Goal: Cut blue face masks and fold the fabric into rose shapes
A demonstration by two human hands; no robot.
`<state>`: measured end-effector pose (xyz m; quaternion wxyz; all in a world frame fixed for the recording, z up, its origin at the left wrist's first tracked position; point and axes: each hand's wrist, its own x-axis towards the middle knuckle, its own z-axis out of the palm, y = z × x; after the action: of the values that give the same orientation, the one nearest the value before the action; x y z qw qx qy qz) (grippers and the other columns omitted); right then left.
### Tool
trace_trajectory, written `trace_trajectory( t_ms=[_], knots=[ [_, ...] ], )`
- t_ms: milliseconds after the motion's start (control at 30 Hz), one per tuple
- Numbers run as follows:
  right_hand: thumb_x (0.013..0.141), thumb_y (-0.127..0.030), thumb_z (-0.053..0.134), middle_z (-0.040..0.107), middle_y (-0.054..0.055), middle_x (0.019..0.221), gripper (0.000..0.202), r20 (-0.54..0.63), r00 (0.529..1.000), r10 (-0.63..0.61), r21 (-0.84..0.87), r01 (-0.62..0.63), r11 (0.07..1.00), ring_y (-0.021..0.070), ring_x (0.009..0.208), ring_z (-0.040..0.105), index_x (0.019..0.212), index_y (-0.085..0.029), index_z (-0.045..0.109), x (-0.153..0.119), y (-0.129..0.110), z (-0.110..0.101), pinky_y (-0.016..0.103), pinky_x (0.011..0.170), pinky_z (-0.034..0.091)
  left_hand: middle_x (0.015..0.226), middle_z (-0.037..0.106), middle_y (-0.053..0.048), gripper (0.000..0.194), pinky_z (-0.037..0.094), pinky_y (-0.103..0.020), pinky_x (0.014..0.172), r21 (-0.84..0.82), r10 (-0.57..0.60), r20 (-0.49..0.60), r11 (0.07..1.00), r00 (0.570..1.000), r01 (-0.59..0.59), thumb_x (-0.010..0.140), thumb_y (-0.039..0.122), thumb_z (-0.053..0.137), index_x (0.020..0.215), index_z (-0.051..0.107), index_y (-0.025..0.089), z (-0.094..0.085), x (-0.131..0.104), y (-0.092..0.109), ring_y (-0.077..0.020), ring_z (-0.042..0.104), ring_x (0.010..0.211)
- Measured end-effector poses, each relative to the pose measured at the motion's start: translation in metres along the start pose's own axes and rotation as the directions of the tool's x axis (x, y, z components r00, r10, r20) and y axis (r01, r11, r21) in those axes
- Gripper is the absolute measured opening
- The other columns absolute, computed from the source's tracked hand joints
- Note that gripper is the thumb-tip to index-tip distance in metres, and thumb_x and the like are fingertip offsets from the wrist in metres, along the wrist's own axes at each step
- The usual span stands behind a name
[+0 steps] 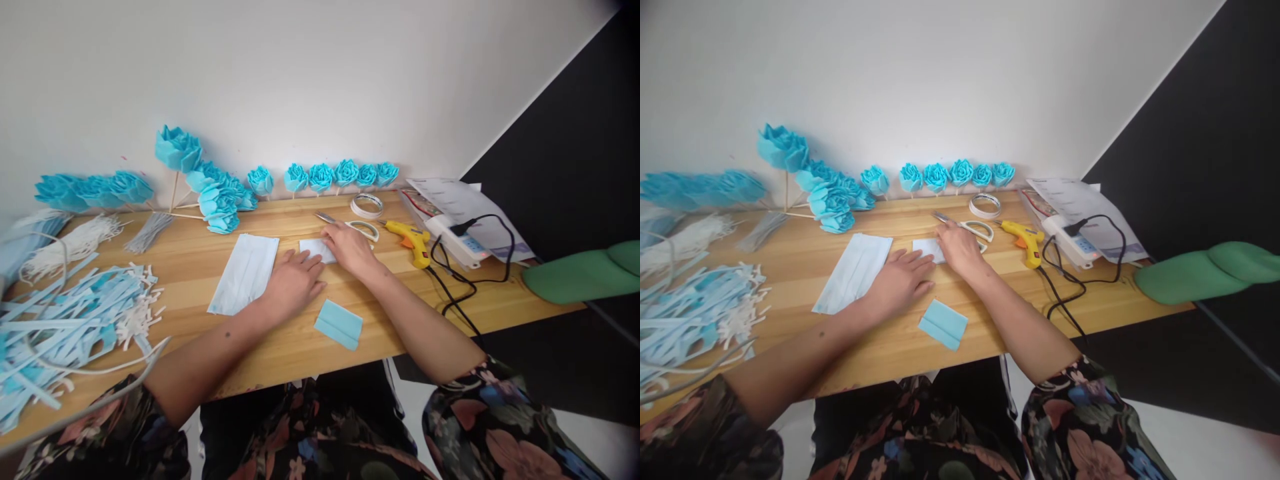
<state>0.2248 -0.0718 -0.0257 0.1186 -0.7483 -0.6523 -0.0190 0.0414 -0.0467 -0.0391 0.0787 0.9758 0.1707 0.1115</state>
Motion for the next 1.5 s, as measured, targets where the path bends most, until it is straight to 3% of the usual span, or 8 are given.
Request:
trace_trajectory(
  t_ms=[200, 367, 533, 733, 933, 1133, 1333, 1500],
  knots=[
    [0.092, -0.021, 0.05, 0.068, 0.01, 0.114, 0.029, -0.073, 0.996, 0.057, 0.057, -0.053, 0.997, 0.0236, 0.093, 0.063, 0.116, -0.02, 0.066, -0.005, -0.003, -0.031, 0.031, 0.07, 0.038, 0.137, 0.058, -0.011, 0.03, 0.034, -0.053, 0.104, -0.004, 0.021, -0.031, 1.0, 0.999, -0.021, 0.094, 0.03, 0.05, 0.117, 0.063, 0.016, 0.002, -0.002, -0.002, -0.0335, 0.05, 0.126],
    [0.083, -0.031, 0.068, 0.071, 0.002, 0.076, 0.01, 0.248, 0.968, -0.042, 0.135, 0.008, 0.991, 0.018, 0.072, 0.06, 0.087, -0.024, 0.074, -0.034, -0.013, -0.062, 0.029, 0.063, 0.032, 0.133, 0.061, -0.011, 0.031, 0.037, -0.052, 0.101, -0.022, 0.03, -0.023, 0.999, 0.999, -0.03, 0.094, 0.03, 0.049, 0.119, 0.062, 0.016, 0.0, -0.003, -0.002, -0.033, 0.051, 0.126],
    [0.083, -0.037, 0.066, 0.073, 0.0, 0.084, 0.015, 0.497, 0.864, -0.081, 0.149, 0.007, 0.989, 0.0151, 0.072, 0.061, 0.088, -0.024, 0.071, -0.08, -0.023, -0.067, 0.026, 0.058, 0.031, 0.133, 0.061, -0.01, 0.028, 0.041, -0.048, 0.098, 0.006, 0.04, -0.071, 0.999, 0.997, -0.039, 0.094, 0.033, 0.05, 0.111, 0.065, 0.017, 0.004, -0.004, -0.005, -0.03, 0.053, 0.121],
    [0.085, -0.027, 0.059, 0.069, 0.0, 0.075, 0.011, 0.361, 0.93, -0.065, 0.273, -0.038, 0.961, 0.0126, 0.067, 0.058, 0.079, -0.02, 0.065, -0.109, -0.022, -0.047, 0.025, 0.06, 0.033, 0.136, 0.058, -0.013, 0.031, 0.041, -0.049, 0.101, -0.016, 0.043, -0.125, 0.999, 0.991, -0.045, 0.093, 0.034, 0.052, 0.115, 0.065, 0.016, 0.005, -0.004, -0.005, -0.0309, 0.053, 0.124],
    [0.078, -0.035, 0.063, 0.059, -0.003, 0.056, 0.019, 0.236, 0.956, 0.174, 0.705, -0.291, 0.646, 0.0107, 0.052, 0.054, 0.069, -0.019, 0.056, -0.096, -0.005, -0.032, 0.024, 0.053, 0.039, 0.136, 0.059, -0.011, 0.044, 0.039, -0.047, 0.108, -0.216, 0.174, -0.305, 0.945, 0.936, -0.246, 0.098, 0.045, 0.041, 0.129, 0.058, 0.019, -0.005, -0.002, -0.003, -0.0267, 0.051, 0.128],
    [0.074, -0.034, 0.07, 0.055, -0.007, 0.053, 0.023, 0.158, 0.951, 0.266, 0.876, -0.26, 0.407, 0.0098, 0.046, 0.051, 0.089, -0.02, 0.059, -0.077, -0.008, -0.033, 0.023, 0.048, 0.042, 0.144, 0.051, -0.014, 0.073, 0.034, -0.052, 0.111, -0.223, 0.229, -0.376, 0.918, 0.898, -0.328, 0.081, 0.056, 0.065, 0.142, 0.045, 0.021, -0.009, -0.004, -0.002, -0.0318, 0.042, 0.136],
    [0.073, -0.037, 0.071, 0.064, -0.001, 0.067, 0.029, 0.23, 0.947, 0.223, 0.953, -0.266, 0.147, 0.0103, 0.056, 0.058, 0.094, -0.02, 0.061, -0.065, -0.026, -0.033, 0.023, 0.051, 0.049, 0.126, 0.066, -0.01, 0.037, 0.043, -0.046, 0.104, -0.388, -0.077, -0.4, 0.917, 0.913, -0.093, 0.087, 0.024, 0.058, 0.123, 0.063, 0.019, -0.008, -0.003, -0.004, -0.0274, 0.058, 0.119],
    [0.08, -0.039, 0.064, 0.07, 0.005, 0.096, 0.029, -0.021, 0.97, 0.244, 0.894, -0.091, 0.438, 0.0161, 0.084, 0.064, 0.104, -0.021, 0.064, -0.059, -0.022, -0.031, 0.027, 0.064, 0.051, 0.081, 0.073, -0.007, 0.038, 0.055, -0.032, 0.066, -0.902, -0.485, -0.085, 0.409, 0.871, 0.14, 0.084, 0.048, 0.058, 0.09, 0.071, 0.013, -0.007, 0.003, -0.013, -0.0196, 0.066, 0.069]
  ],
)
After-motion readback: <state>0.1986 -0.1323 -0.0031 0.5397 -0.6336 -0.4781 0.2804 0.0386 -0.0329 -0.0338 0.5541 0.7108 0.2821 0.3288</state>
